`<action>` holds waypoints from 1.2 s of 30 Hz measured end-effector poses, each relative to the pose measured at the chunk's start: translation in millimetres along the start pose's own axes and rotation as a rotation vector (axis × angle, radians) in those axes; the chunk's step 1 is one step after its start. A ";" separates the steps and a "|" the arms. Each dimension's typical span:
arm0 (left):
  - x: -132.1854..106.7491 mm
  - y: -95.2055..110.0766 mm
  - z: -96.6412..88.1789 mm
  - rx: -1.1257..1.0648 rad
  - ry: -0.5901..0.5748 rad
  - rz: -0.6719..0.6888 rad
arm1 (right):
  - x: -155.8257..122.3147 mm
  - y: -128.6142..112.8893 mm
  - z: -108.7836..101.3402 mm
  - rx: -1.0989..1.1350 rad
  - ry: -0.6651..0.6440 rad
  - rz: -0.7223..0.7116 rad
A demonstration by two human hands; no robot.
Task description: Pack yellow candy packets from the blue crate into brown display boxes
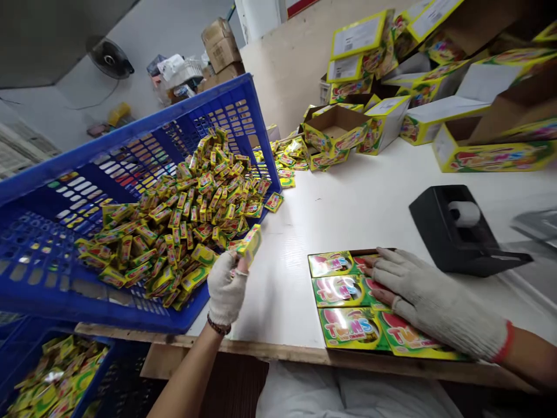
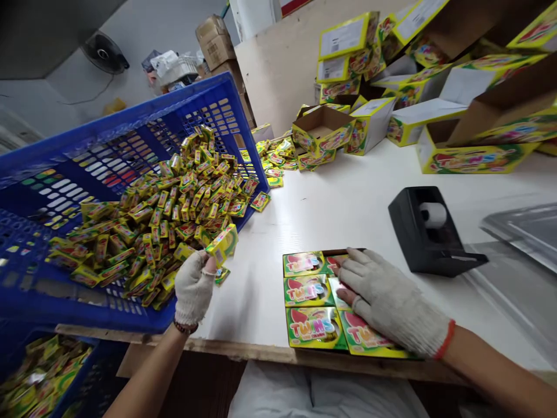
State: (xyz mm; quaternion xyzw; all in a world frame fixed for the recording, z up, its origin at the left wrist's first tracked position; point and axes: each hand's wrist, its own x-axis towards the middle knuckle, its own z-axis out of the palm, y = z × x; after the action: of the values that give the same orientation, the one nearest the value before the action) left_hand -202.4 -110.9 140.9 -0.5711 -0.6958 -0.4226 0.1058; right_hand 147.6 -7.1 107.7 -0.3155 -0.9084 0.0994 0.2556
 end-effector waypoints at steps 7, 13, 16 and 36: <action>-12.3 128.2 54.1 -0.113 -0.156 0.761 | 37.6 -63.7 -39.4 0.619 0.094 0.330; -12.8 139.7 85.4 -0.414 -0.233 0.498 | 44.4 -8.4 -46.3 0.595 0.011 0.295; -9.2 127.2 91.0 -0.452 -0.246 0.306 | 37.2 25.2 -47.5 0.597 -0.136 0.282; -14.1 123.7 127.8 0.044 -0.638 0.324 | 31.1 33.4 5.5 0.019 -0.293 0.155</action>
State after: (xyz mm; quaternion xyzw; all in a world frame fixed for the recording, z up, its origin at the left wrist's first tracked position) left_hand -45.6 -31.4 110.5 -0.7747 -0.6032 -0.1858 -0.0390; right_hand 141.3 38.3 104.1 -0.3645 -0.9079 0.1724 0.1151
